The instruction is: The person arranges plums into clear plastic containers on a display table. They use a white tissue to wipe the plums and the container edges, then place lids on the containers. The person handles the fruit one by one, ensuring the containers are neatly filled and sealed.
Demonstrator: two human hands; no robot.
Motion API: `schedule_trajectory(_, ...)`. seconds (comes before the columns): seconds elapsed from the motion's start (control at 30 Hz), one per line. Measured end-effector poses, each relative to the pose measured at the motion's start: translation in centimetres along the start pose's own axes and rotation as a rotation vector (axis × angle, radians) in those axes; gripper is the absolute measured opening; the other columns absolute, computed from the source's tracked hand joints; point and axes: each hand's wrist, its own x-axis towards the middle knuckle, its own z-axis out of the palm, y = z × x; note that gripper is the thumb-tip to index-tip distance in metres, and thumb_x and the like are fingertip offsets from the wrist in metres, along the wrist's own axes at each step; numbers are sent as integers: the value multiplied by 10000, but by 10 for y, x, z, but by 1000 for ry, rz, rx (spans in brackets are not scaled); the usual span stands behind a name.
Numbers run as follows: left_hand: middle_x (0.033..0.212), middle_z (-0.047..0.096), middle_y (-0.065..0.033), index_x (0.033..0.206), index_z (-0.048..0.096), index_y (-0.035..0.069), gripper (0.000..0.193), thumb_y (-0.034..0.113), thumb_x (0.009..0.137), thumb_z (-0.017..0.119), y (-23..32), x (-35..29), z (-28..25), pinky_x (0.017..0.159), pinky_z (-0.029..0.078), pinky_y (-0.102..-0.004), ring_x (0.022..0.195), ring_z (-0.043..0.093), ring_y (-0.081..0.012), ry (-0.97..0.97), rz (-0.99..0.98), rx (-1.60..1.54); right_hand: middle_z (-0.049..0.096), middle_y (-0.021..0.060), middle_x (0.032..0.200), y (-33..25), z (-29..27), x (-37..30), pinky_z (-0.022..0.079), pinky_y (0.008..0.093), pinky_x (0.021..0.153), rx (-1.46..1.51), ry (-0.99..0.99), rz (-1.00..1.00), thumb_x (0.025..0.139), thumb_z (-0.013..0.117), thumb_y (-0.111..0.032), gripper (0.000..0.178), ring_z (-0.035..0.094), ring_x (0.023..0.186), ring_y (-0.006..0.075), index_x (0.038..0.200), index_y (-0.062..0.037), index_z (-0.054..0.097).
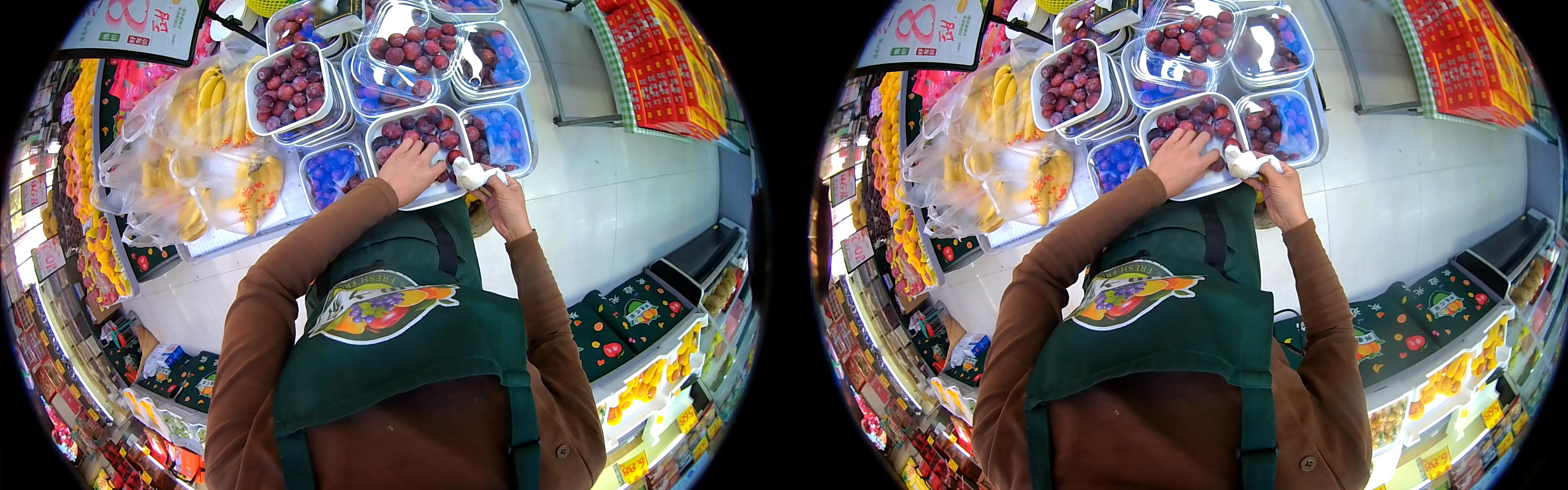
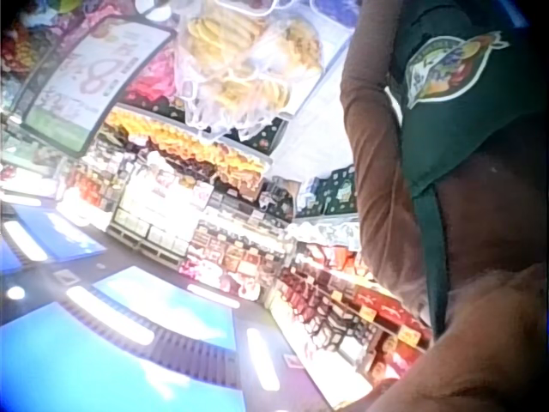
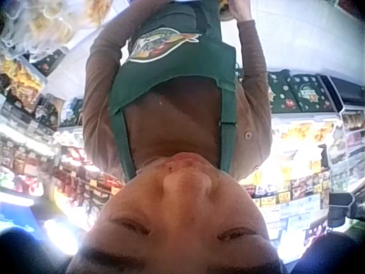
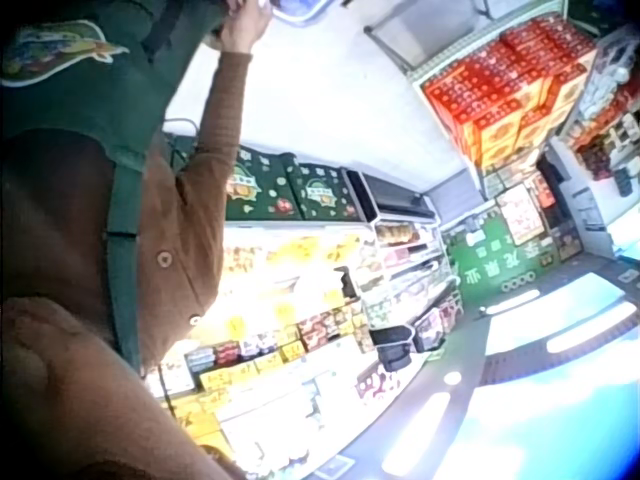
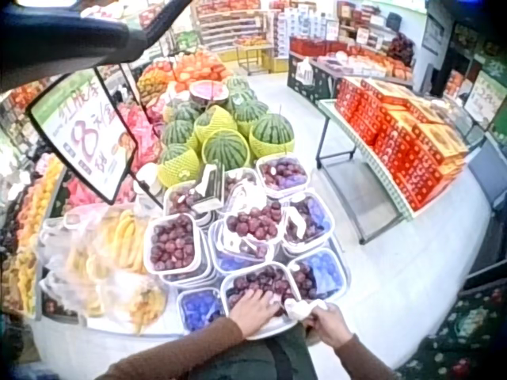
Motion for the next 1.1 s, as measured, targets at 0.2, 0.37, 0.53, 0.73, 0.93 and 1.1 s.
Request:
schedule_trajectory(0.2,987,535,-81,995,647,117,257,174,749,691,-7,1,-12,843,384,-377,950,553,-251,76,-109,-323,649,121,1108,-2,3,-1,567,337,859,38,6,-34,933,528,-56,284,656,999,213,1184,62,589)
schedule_trajectory(0.37,980,552,-80,1034,646,82,336,172,725,739,-31,2,-34,845,407,-399,970,541,-279,247,-418,-512,652,119,1097,-2,0,2,569,332,850,48,0,-39,939,531,-66,282,659,990,214,1181,66,590)
schedule_trajectory(0.53,1007,554,-92,1043,643,64,359,174,714,741,-44,-1,-34,849,410,-411,994,527,-290,275,-518,-407,652,114,1094,1,2,5,571,313,811,32,10,-67,942,544,-76,277,658,968,198,1172,67,599)
schedule_trajectory(0.73,1017,547,-78,1021,631,107,381,236,686,758,-15,-10,-41,859,391,-389,1043,505,-274,61,-135,-247,669,103,1057,0,5,5,553,249,745,-28,21,-124,935,559,-86,269,656,902,151,1152,59,624)
schedule_trajectory(0.93,960,567,-73,980,657,164,203,201,788,600,-6,-17,-23,862,368,-360,1047,490,-233,-79,56,75,675,95,1053,-3,12,2,550,236,728,-68,48,-134,937,557,-101,273,658,886,140,1152,50,632)
schedule_trajectory(1.1,933,558,-77,975,678,194,207,167,813,551,-6,-15,-20,856,370,-361,1032,487,-245,-168,68,45,660,99,1097,-5,15,1,569,270,771,-51,63,-124,957,523,-117,283,662,945,172,1168,45,621)
